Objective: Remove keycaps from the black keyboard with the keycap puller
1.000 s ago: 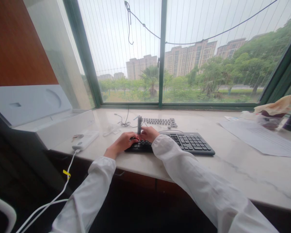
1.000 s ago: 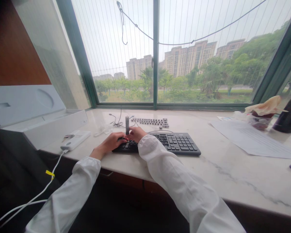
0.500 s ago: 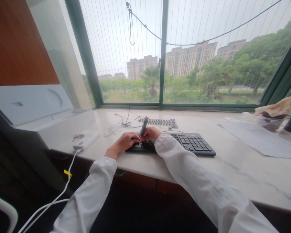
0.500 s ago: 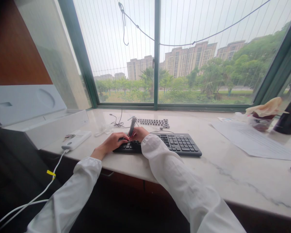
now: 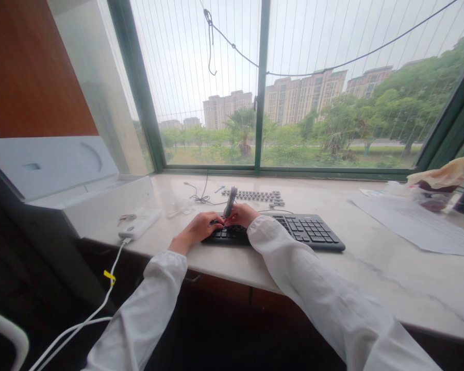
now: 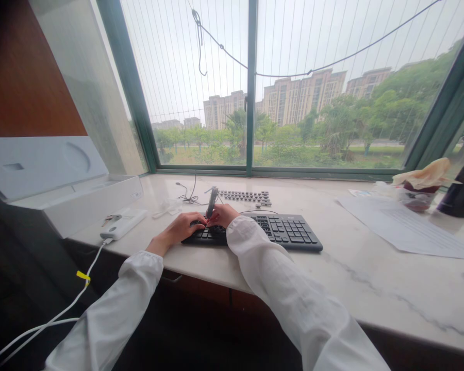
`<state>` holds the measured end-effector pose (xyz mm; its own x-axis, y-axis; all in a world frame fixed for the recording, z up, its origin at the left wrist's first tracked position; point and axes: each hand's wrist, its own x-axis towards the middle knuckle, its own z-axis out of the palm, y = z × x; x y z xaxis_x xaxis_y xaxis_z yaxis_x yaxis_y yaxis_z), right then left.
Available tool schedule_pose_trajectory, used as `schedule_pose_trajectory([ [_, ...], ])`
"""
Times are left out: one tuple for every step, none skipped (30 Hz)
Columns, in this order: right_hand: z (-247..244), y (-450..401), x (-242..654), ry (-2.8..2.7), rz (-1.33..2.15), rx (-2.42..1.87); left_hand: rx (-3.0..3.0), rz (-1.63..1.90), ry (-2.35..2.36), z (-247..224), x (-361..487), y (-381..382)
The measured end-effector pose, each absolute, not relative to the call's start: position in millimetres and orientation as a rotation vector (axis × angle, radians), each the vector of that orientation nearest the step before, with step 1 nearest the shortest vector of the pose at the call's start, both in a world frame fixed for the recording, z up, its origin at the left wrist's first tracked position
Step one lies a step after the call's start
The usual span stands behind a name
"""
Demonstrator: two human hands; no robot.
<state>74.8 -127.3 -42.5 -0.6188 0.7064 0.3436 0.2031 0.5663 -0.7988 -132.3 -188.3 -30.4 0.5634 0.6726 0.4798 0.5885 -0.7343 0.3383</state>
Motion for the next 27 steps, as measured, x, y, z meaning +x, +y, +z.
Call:
schedule_pose_trajectory([
  [-44, -127, 75, -2.131, 0.976, -0.723, 2.651, 0.903, 1.079, -30, -132, -188],
  [-44, -127, 75, -2.132, 0.973, -0.724, 2.652, 0.9, 1.08, -30, -132, -188],
  [-44, -127, 74, -2.137, 0.96, -0.73, 2.654, 0.899, 1.078, -30, -132, -188],
  [-43, -128, 73, -2.155, 0.926, -0.745, 2.657, 0.9, 1.075, -30, -133, -188],
  [-42, -130, 73, -2.183, 0.869, -0.77, 2.66, 0.902, 1.069, -30, -133, -188],
  [-40, -132, 71, -2.214, 0.798, -0.799, 2.664, 0.906, 1.063, -30, -133, -188],
  [-37, -135, 70, -2.24, 0.729, -0.828, 2.667, 0.913, 1.057, -30, -133, -188],
  [-35, -138, 69, -2.259, 0.669, -0.853, 2.67, 0.918, 1.052, -31, -133, -188],
  [-33, -141, 68, -2.269, 0.632, -0.872, 2.673, 0.922, 1.048, -31, -133, -188],
  [-32, -144, 67, -2.273, 0.604, -0.887, 2.675, 0.926, 1.046, -31, -133, -188],
  [-31, -146, 66, -2.274, 0.584, -0.898, 2.675, 0.928, 1.045, -31, -133, -188],
  [-30, -148, 65, -2.272, 0.568, -0.909, 2.673, 0.928, 1.044, -31, -133, -188],
  [-31, -149, 65, -2.269, 0.555, -0.92, 2.669, 0.928, 1.042, -31, -134, -188],
  [-31, -150, 65, -2.265, 0.552, -0.928, 2.663, 0.927, 1.04, -31, -134, -188],
  [-31, -150, 66, -2.259, 0.56, -0.931, 2.656, 0.926, 1.039, -31, -134, -188],
  [-32, -151, 66, -2.253, 0.575, -0.93, 2.648, 0.924, 1.04, -31, -134, -188],
  [-31, -151, 66, -2.25, 0.592, -0.927, 2.641, 0.923, 1.041, -31, -134, -188],
  [-31, -152, 67, -2.253, 0.607, -0.922, 2.636, 0.92, 1.042, -31, -134, -188],
  [-30, -153, 67, -2.26, 0.614, -0.924, 2.633, 0.917, 1.044, -30, -134, -188],
  [-29, -154, 67, -2.269, 0.616, -0.932, 2.631, 0.913, 1.047, -30, -134, -188],
  [-28, -155, 67, -2.277, 0.609, -0.95, 2.63, 0.912, 1.051, -30, -134, -188],
  [-26, -155, 67, -2.281, 0.596, -0.975, 2.63, 0.912, 1.056, -30, -134, -188],
  [-25, -156, 67, -2.281, 0.578, -1.002, 2.631, 0.916, 1.061, -30, -134, -188],
  [-25, -156, 67, -2.28, 0.562, -1.023, 2.631, 0.919, 1.064, -30, -134, -188],
  [-25, -155, 67, -2.282, 0.553, -1.033, 2.631, 0.922, 1.062, -30, -134, -188],
  [-25, -154, 67, -2.286, 0.556, -1.028, 2.63, 0.923, 1.057, -30, -134, -188],
  [-25, -153, 67, -2.29, 0.571, -1.013, 2.628, 0.922, 1.05, -30, -134, -187],
])
